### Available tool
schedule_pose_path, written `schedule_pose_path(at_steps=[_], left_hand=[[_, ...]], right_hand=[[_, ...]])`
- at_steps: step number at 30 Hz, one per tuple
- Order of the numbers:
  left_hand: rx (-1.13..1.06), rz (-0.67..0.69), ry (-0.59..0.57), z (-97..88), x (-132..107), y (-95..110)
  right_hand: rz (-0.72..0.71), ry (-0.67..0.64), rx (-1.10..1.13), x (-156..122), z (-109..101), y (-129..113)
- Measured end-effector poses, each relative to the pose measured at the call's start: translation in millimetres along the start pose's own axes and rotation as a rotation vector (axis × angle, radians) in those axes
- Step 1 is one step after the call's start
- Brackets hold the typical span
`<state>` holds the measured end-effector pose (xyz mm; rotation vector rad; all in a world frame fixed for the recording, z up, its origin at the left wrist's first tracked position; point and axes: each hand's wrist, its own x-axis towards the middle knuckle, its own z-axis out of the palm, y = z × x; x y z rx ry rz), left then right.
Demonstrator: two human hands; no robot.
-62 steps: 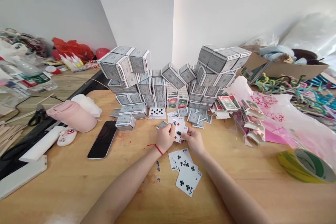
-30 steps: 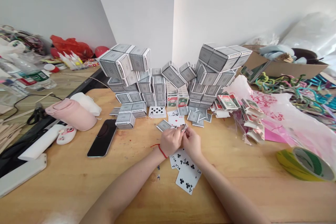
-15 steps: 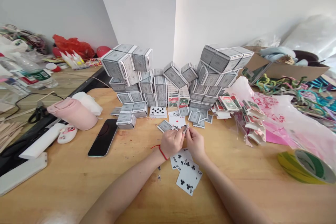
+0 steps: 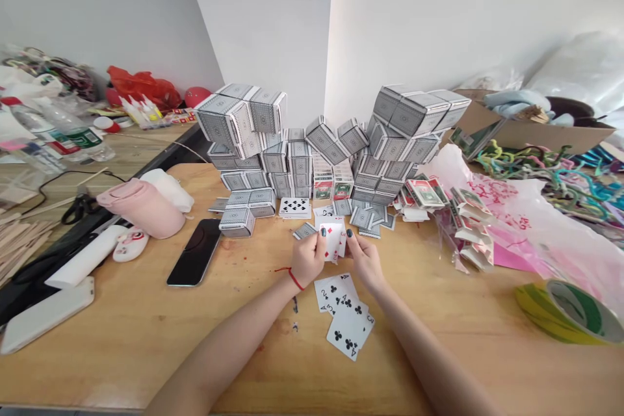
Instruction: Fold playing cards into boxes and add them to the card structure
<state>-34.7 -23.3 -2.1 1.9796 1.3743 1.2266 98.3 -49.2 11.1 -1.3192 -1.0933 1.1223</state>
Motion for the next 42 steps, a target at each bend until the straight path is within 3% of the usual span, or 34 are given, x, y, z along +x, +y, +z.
schedule_pose_path(at_steps=[3, 5, 11, 17, 22, 28, 32, 37, 42], left_hand=[[-0.114, -0.136, 0.037, -3.2, 6, -2], [-0.185, -0.176, 0.023, -3.2, 7, -2], [-0.27, -0.181, -0.031, 3.0, 3, 0], [-0.254, -0.16, 0.002, 5.4, 1, 2], [-0.255, -0.16, -0.009, 5.5, 0, 8], [-0.251, -0.221, -0.043, 10.4, -2, 14], [-0.232, -0.242, -0.062, 18.9, -5, 11], [-0.221, -0.225, -0.065, 21.7, -7, 9], [-0.366, -0.195, -0.039, 17.5, -10, 12]], right_hand=[[0.122, -0.205, 0.308, 2, 0, -1], [0.192, -0.247, 0.444, 3, 0, 1], [0.344, -0.258, 0.623, 4, -2, 9], [0.318, -0.181, 0.659, 3, 4, 12], [0.233, -0.078, 0.513, 1, 10, 18], [0.0, 0.066, 0.127, 1, 13, 19], [-0.08, 0.191, -0.103, 1, 15, 18], [-0.139, 0.225, -0.28, 0, 15, 19], [-0.184, 0.259, -0.363, -1, 16, 15]])
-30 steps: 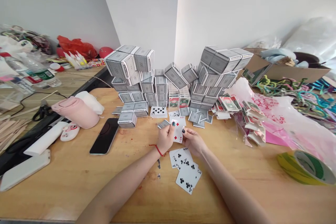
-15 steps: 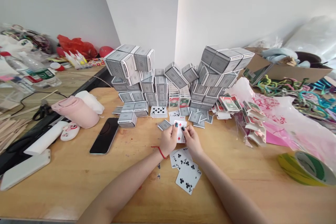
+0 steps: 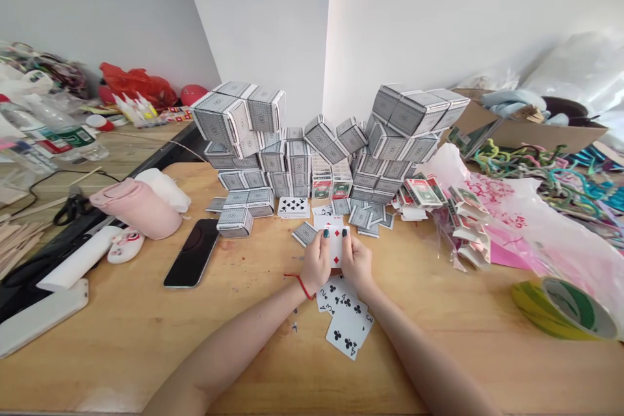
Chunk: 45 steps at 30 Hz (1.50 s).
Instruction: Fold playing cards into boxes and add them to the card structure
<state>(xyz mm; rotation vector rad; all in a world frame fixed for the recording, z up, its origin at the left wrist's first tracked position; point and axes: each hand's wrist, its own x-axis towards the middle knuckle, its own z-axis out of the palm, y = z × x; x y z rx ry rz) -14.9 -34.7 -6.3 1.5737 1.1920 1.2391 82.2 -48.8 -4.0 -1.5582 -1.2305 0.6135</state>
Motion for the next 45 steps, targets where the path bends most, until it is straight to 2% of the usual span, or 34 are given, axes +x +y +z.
schedule_pose_path(at_steps=[4, 7, 10, 15, 24, 33, 38, 45], left_hand=[[-0.067, 0.019, 0.041, -1.9, -2, 2], [-0.058, 0.043, 0.008, -3.3, -1, 2], [-0.045, 0.058, 0.0, -4.8, 1, 1], [-0.048, 0.029, -0.011, -6.6, 3, -1], [-0.076, -0.015, 0.018, -6.8, 3, 0], [-0.211, -0.076, -0.116, -13.5, 10, 1], [-0.21, -0.064, -0.079, -14.2, 10, 2], [-0.175, -0.054, -0.056, -15.1, 11, 1]], right_hand=[[0.024, -0.01, 0.063, -1, 1, -1], [0.059, -0.064, 0.161, 0, 2, 2], [0.036, -0.108, 0.229, 0, 2, 5], [0.016, -0.101, 0.274, 1, -1, 3], [0.144, -0.179, 0.449, 2, -5, -6], [0.188, -0.207, 0.542, 3, -9, -6], [0.248, -0.247, 0.608, 3, -8, -5], [0.224, -0.259, 0.623, 5, -7, -1]])
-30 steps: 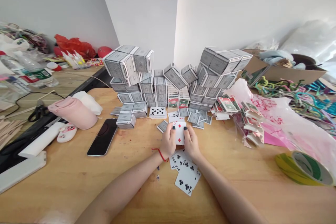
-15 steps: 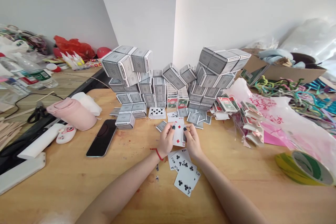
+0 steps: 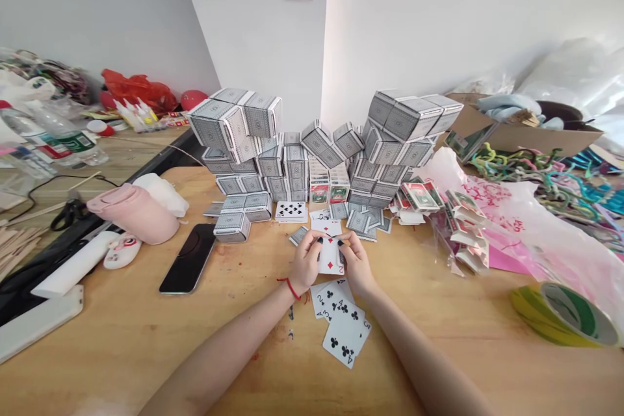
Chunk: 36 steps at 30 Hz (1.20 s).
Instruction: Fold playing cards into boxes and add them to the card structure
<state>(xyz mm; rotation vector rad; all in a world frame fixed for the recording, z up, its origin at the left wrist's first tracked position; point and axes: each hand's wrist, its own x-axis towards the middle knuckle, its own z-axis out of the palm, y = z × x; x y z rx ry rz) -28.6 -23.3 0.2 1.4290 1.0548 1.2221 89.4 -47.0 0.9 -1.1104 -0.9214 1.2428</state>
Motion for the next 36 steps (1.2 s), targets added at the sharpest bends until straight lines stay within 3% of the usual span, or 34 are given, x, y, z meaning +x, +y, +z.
schedule_pose_path(at_steps=[3, 8, 14, 18, 25, 29, 36], left_hand=[[-0.039, -0.02, 0.023, 1.0, 0, -2], [-0.121, -0.099, 0.036, 1.9, -1, -3], [-0.03, -0.011, -0.014, -6.8, 3, 0], [0.07, 0.035, -0.12, -14.0, 3, 2], [0.171, 0.115, -0.257, -20.8, 2, 3], [0.136, 0.078, -0.24, -18.1, 8, -1], [0.062, -0.1, -0.162, -15.8, 18, -8]], right_hand=[[0.011, 0.011, 0.017, 1, 0, 2], [0.171, -0.041, 0.133, 0, 0, 2], [0.268, -0.165, 0.28, 0, -3, -3], [0.317, -0.174, 0.309, 4, -7, -1], [0.456, -0.343, 0.342, 10, -23, -2], [0.406, -0.303, 0.356, 13, -27, -1], [0.274, -0.194, 0.288, 15, -25, 4]])
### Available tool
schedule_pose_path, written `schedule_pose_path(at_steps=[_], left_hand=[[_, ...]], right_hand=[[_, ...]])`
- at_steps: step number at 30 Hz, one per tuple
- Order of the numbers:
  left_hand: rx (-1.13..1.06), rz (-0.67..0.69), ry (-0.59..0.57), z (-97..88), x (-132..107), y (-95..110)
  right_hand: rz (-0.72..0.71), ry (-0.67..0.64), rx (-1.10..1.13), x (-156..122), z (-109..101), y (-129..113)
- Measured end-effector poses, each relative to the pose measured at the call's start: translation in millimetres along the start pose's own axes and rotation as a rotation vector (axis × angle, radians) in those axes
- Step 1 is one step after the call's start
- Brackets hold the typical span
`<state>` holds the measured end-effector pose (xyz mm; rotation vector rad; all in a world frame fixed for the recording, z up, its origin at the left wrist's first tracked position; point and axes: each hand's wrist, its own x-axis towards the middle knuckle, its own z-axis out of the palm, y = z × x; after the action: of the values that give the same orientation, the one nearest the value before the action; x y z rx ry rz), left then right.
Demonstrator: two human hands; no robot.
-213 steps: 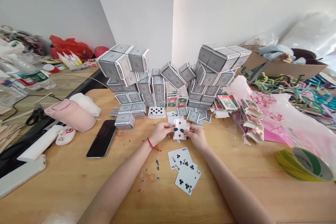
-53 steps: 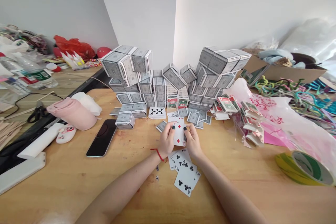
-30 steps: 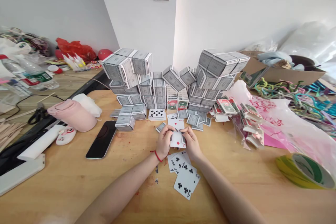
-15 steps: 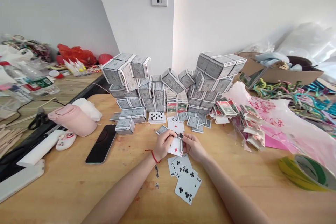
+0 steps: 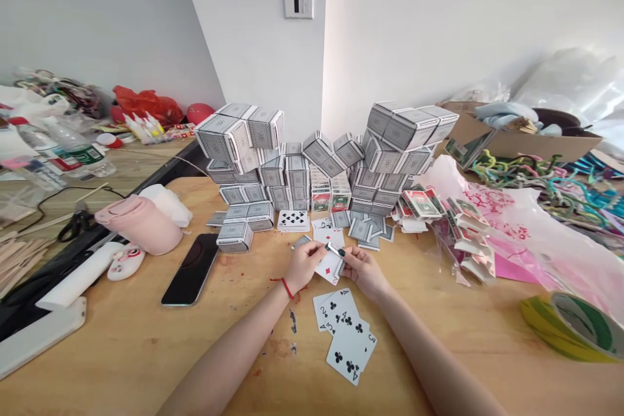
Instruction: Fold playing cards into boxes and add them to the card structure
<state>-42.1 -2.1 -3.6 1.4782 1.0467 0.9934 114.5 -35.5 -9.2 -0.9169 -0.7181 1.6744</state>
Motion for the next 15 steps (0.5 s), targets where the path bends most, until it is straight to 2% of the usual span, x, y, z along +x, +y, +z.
schedule_pose_path(at_steps=[6, 8, 11, 15], left_hand=[[-0.105, 0.036, 0.035, 11.4, -10, 7], [-0.085, 0.045, 0.086, 17.5, -12, 7], [-0.035, 0.046, 0.162, 22.7, -13, 4], [0.004, 0.058, 0.184, 22.0, -12, 1]], right_hand=[[-0.181, 0.079, -0.09, -1, 9, 7], [-0.238, 0.082, -0.162, -3, 13, 9], [-0.266, 0.056, -0.219, -5, 17, 10], [-0.272, 0.053, -0.244, -6, 17, 11]])
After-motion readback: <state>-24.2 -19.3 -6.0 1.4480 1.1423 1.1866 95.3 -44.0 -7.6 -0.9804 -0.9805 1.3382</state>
